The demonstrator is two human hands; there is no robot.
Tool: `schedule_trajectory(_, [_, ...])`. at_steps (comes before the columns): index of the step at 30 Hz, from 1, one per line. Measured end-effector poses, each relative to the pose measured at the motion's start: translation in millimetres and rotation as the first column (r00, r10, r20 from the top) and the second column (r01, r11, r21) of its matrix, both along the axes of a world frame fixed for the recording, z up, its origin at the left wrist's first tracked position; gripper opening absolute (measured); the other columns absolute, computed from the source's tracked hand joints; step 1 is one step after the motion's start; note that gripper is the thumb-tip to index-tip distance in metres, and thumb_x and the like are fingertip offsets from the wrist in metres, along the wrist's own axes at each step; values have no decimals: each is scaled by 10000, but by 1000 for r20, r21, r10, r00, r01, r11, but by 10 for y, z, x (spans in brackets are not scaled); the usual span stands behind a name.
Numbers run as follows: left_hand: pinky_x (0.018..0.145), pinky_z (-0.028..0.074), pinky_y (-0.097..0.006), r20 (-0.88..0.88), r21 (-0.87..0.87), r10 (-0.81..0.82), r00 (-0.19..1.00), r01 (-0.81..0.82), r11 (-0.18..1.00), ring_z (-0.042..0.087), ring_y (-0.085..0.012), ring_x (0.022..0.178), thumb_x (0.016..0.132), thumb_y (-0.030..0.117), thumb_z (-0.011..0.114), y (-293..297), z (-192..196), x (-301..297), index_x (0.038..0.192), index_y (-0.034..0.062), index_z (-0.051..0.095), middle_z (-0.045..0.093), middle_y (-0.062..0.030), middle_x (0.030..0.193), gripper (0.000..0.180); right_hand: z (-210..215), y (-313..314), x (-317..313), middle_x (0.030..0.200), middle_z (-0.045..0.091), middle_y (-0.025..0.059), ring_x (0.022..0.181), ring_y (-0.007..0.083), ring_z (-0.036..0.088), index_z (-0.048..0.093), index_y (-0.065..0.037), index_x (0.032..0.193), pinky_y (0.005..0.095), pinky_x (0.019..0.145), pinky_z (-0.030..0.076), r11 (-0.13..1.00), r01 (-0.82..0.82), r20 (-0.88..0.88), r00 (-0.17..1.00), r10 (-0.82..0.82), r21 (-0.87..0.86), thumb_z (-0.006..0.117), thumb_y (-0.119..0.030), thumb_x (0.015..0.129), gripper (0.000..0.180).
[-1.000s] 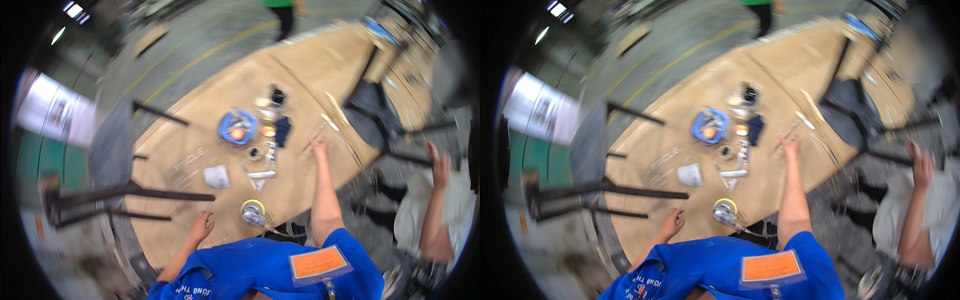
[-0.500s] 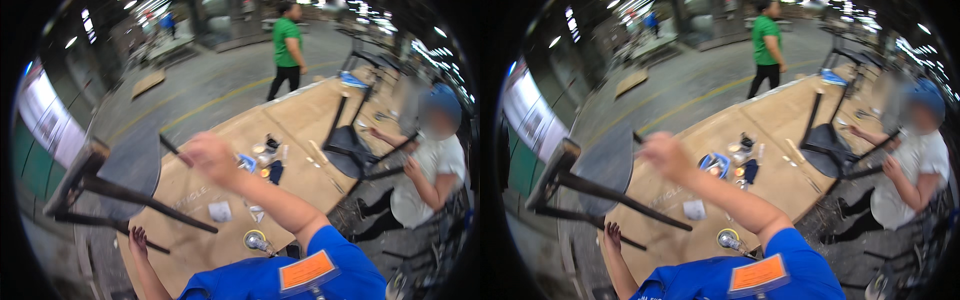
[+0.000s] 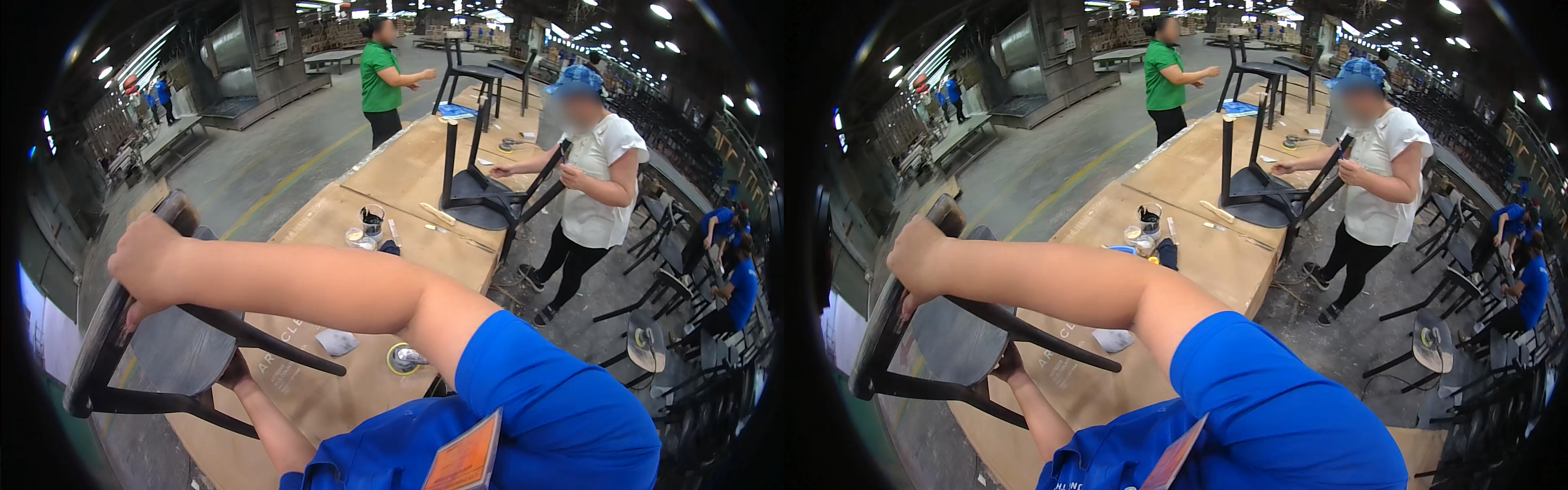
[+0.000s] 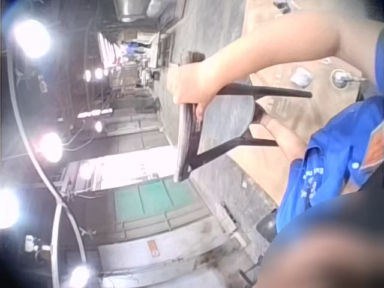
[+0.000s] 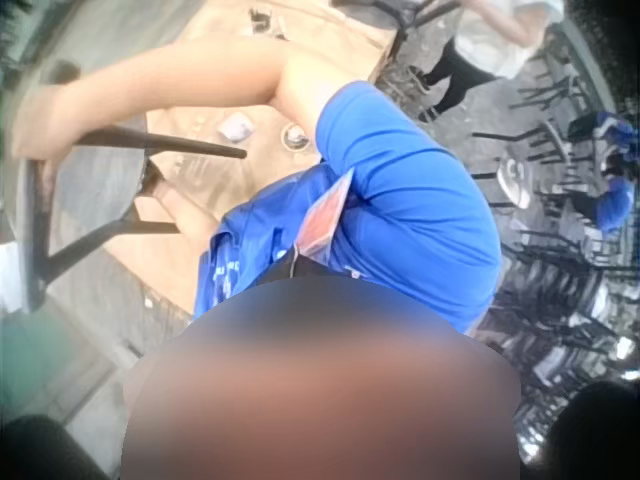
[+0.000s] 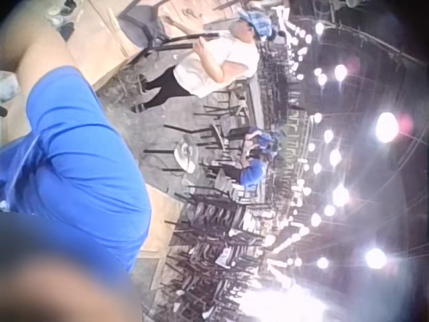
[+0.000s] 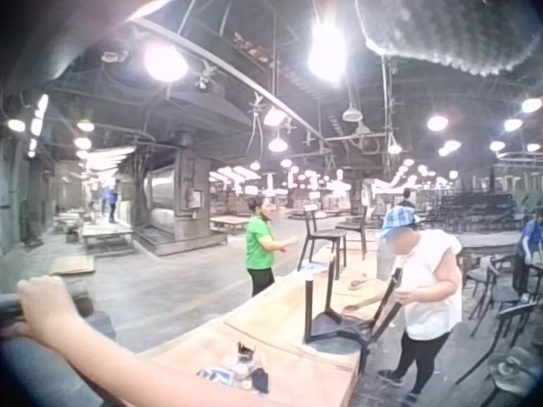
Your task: The person lifts and repositions a black chair, then uses a rotary sander and sandpaper to smooth the chair's backrest and armrests. The person also wipes the surfaces with a cloth and applies a substance with a small brush. Other workers are visible nearby performing similar tasks.
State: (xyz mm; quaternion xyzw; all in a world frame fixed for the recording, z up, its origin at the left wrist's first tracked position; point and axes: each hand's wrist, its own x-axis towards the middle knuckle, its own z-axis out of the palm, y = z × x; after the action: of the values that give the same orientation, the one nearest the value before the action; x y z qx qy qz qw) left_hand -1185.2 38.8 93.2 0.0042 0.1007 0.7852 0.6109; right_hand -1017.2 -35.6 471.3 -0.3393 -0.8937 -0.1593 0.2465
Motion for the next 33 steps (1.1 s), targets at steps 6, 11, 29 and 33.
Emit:
schedule_trajectory(6, [1007,375,-464,-119,294,27,992,9,956,453,-322,1215,896,509,456,239,501,170,1308,23,435,494,-182,1296,638,-73,-345,125,824,660,80,828,238,626,661,-81,866,343,725,408,995,36,-81,996,-28,93,675,-686,579,670])
schedule_trajectory(11, [1005,377,-458,-116,327,66,991,-25,945,461,-316,1205,893,511,462,169,739,135,1302,21,441,500,-178,1289,638,-193,-709,195,760,598,54,787,207,558,608,-62,792,326,710,372,971,8,-181,983,37,238,731,-588,557,589])
schedule_trajectory(29, [996,384,-440,-536,-35,-148,831,153,988,487,-297,1172,884,518,483,-423,740,-282,1279,16,461,522,-164,1264,640,-215,-1373,723,759,583,74,804,229,561,576,-70,775,357,716,383,948,20,-318,944,87,317,739,-581,529,590])
schedule_trajectory(33, [994,386,-435,-640,-51,-208,740,229,972,493,-293,1164,881,519,487,-491,1010,-312,1274,14,466,527,-160,1258,640,-285,-1497,1213,751,591,90,775,282,601,559,-67,763,385,676,435,960,140,-555,831,19,243,750,-584,545,593])
